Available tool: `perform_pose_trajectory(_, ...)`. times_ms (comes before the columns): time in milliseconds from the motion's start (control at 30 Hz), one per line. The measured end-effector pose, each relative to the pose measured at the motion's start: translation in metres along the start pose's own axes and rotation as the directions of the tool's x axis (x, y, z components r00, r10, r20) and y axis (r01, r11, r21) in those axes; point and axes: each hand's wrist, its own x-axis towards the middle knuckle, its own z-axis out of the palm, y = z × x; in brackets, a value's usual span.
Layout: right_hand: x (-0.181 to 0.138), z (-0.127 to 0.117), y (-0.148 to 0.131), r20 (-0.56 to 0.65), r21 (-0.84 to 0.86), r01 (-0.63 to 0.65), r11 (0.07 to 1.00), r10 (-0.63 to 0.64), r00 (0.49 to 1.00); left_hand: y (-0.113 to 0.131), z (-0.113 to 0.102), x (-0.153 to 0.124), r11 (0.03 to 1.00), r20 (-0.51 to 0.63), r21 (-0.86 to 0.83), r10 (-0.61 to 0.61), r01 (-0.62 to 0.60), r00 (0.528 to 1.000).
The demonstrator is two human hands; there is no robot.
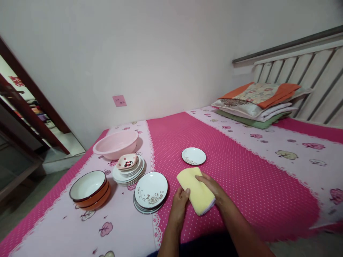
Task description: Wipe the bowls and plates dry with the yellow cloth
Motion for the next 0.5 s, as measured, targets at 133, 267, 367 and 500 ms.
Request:
perform_pose_trajectory(133,-0.006,0.015,0.007,0.068,0.028,0.006,1.000,-0.008,0.998,-0.001,-0.004,-0.008,0.996,0.023,-0.091,-0.008,0.010,1.000)
perform_pose_trajectory(267,-0.013,0.017,0.015,0.072,0.047,-0.006,0.999,0.003,0.997,-0.005,-0.010,-0.007,0.990,-0.006,-0.137,0.008,-0.009,1.000)
perform_pose_trajectory(367,-0.027,0.014,0.023,0.076,0.073,-0.038,0.997,0.032,0.997,-0.006,-0.011,-0.006,0.990,-0.018,-0.142,0.011,-0.014,1.000)
perform_pose_trajectory(500,-0.052,0.012,0.029,0.137,0.151,-0.100,0.983,0.080,0.987,-0.007,-0.008,-0.008,0.995,-0.016,-0.093,0.022,-0.023,1.000)
